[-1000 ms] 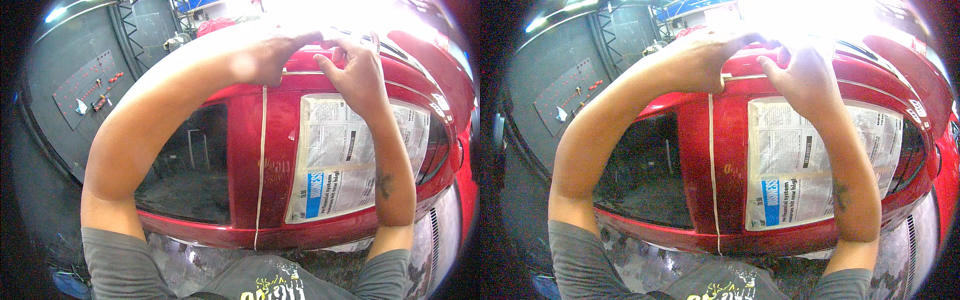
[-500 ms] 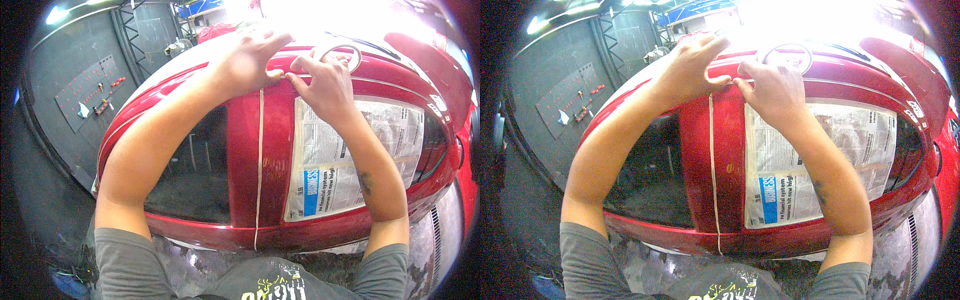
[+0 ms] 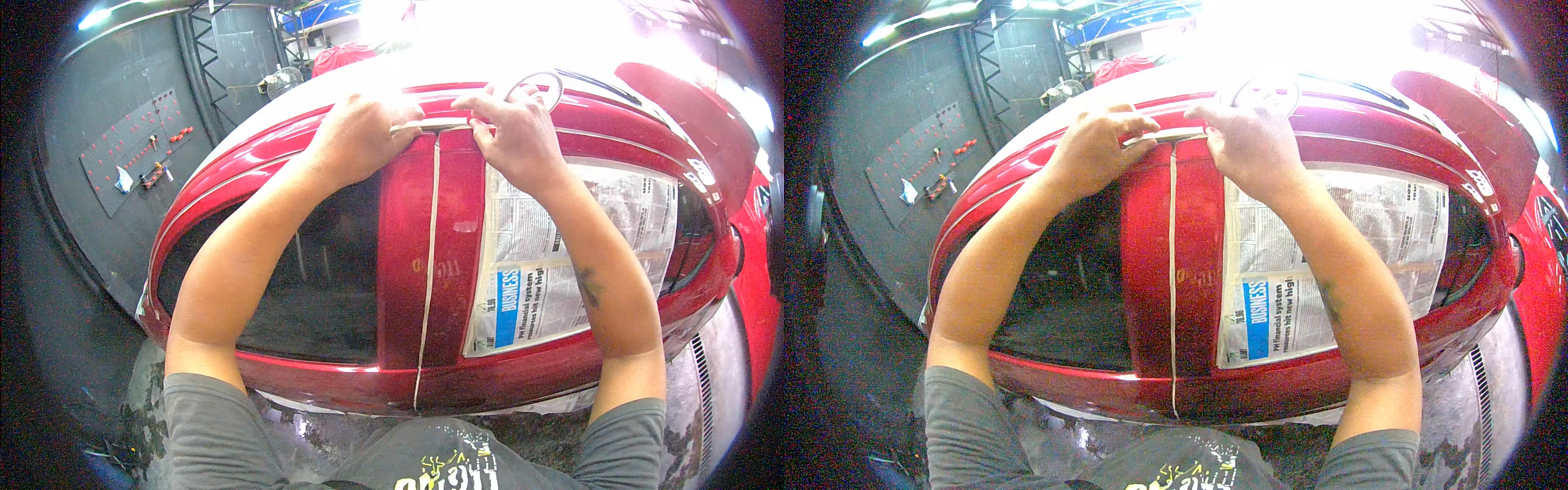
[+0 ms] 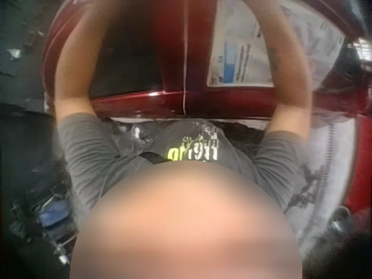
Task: The person places a sheet of newspaper over the rear side window of a red car and secures it with masking tape. They then apply additional strips of tape along the window frame and body lines to mask off the area.
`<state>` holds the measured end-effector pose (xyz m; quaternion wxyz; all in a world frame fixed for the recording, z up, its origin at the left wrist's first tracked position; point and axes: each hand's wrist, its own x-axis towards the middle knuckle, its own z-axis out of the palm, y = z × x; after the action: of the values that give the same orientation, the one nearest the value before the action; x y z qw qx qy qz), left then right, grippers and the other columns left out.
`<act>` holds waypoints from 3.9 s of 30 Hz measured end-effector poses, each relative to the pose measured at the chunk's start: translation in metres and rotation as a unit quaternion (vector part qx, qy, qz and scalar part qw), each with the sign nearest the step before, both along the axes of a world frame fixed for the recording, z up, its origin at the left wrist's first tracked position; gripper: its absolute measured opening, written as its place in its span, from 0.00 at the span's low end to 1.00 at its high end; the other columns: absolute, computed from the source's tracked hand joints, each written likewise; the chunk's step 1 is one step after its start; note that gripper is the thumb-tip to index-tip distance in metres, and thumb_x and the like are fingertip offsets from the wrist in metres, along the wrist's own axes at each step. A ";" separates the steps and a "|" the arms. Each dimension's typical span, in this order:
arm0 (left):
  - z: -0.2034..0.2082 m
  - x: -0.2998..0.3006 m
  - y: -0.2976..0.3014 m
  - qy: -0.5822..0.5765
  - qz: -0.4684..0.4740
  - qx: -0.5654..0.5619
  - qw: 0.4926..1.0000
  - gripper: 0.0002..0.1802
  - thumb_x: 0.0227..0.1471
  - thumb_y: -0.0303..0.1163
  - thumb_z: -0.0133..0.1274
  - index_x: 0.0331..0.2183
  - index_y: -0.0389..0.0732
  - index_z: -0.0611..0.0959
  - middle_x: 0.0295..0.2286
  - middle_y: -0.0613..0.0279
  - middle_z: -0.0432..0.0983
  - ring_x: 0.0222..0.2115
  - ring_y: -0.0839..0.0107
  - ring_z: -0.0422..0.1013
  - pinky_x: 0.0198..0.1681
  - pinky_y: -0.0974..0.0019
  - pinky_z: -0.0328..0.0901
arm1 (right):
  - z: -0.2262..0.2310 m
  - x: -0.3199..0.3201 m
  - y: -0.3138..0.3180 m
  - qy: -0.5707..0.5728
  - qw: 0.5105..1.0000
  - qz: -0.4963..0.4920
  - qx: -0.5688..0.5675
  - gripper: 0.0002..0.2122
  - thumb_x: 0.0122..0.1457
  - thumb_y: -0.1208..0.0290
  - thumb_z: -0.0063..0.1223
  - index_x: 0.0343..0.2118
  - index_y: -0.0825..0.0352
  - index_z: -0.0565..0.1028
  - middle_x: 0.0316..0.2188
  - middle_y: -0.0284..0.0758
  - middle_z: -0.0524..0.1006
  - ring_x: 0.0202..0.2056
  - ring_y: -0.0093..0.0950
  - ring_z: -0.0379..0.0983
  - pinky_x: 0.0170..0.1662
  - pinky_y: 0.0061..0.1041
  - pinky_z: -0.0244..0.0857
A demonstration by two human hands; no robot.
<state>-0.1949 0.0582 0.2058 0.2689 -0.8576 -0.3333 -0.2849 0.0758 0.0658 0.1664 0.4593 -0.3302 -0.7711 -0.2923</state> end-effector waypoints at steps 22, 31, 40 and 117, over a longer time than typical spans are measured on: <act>0.020 -0.006 0.001 -0.095 -0.015 -0.175 0.980 0.14 0.65 0.37 0.67 0.44 0.36 0.95 0.35 0.51 0.91 0.35 0.68 0.83 0.44 0.58 0.76 | 0.030 -0.011 -0.012 -0.069 0.985 0.048 -0.154 0.10 0.68 0.67 0.67 0.43 0.69 0.90 0.34 0.46 0.89 0.36 0.41 0.86 0.46 0.43 0.77; 0.017 -0.012 0.016 0.011 -0.054 -0.093 0.994 0.11 0.63 0.34 0.69 0.43 0.37 0.95 0.36 0.50 0.90 0.37 0.63 0.84 0.46 0.56 0.77 | 0.031 -0.015 -0.006 -0.033 0.990 0.079 -0.111 0.09 0.67 0.68 0.67 0.43 0.67 0.91 0.34 0.46 0.89 0.35 0.41 0.86 0.48 0.42 0.78; 0.011 -0.013 0.010 0.076 -0.012 -0.001 0.997 0.09 0.61 0.34 0.68 0.39 0.40 0.94 0.37 0.48 0.87 0.41 0.48 0.83 0.50 0.46 0.76 | 0.029 -0.020 -0.010 -0.070 0.992 0.027 -0.097 0.08 0.65 0.70 0.68 0.42 0.67 0.90 0.34 0.46 0.87 0.39 0.43 0.86 0.48 0.46 0.77; -0.007 0.006 0.000 -0.019 -0.053 0.110 0.992 0.08 0.58 0.37 0.72 0.38 0.46 0.96 0.38 0.59 0.88 0.47 0.55 0.82 0.55 0.50 0.74 | 0.004 0.015 -0.008 -0.086 0.996 -0.019 -0.003 0.06 0.66 0.63 0.69 0.40 0.57 0.90 0.35 0.37 0.87 0.40 0.38 0.85 0.48 0.49 0.71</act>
<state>-0.1885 0.0578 0.1990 0.3396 -0.8337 -0.2592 -0.3498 0.0909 0.0580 0.1709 0.3843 -0.3201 -0.8023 -0.3259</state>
